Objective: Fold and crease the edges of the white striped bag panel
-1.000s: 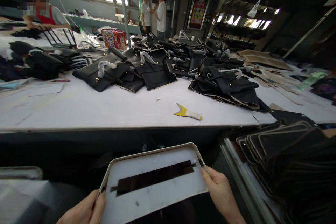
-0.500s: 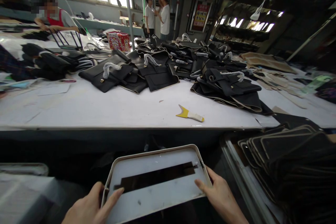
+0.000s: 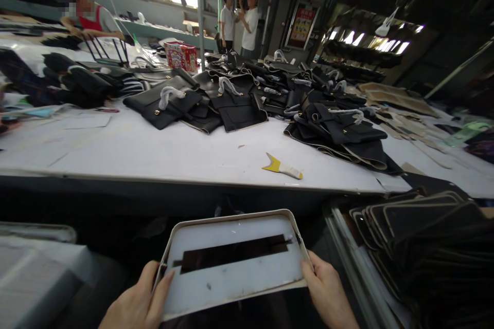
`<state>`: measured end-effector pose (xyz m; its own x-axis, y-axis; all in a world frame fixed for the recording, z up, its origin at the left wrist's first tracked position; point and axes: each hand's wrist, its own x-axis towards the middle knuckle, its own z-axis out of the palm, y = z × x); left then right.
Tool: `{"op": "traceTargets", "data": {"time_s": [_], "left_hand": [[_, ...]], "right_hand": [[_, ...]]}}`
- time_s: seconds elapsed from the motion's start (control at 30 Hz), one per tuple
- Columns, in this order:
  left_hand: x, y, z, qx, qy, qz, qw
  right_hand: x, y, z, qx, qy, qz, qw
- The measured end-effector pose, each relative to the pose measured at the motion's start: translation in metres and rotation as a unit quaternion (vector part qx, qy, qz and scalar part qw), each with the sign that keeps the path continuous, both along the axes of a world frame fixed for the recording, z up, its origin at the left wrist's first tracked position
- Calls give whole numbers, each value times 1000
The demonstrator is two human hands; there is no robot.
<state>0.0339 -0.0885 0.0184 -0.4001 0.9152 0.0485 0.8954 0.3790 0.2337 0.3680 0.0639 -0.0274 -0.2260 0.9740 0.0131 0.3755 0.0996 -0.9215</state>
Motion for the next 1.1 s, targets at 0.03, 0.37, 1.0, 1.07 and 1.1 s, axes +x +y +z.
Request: {"op": "traceTargets", "data": {"time_s": [0.03,0.37,1.0,1.07,1.1], "left_hand": [[0,-2,-3,17,-1,0,1000],[-1,0,-1,1,-115,7,993],[-21,53,47,33,-105,-1,994],[-24,63,48,19,-95,-15,995],[-25,66,47,12,-93,-20,995]], "right_hand": [[0,-1,1,2,-12,-1,1000],[4,5,-2,26,-4,13,1000],[-25,105,48,185,-162,101,964],[-26,113,48,190,-183,121,957],[-26,116,47,191,-185,127,956]]}}
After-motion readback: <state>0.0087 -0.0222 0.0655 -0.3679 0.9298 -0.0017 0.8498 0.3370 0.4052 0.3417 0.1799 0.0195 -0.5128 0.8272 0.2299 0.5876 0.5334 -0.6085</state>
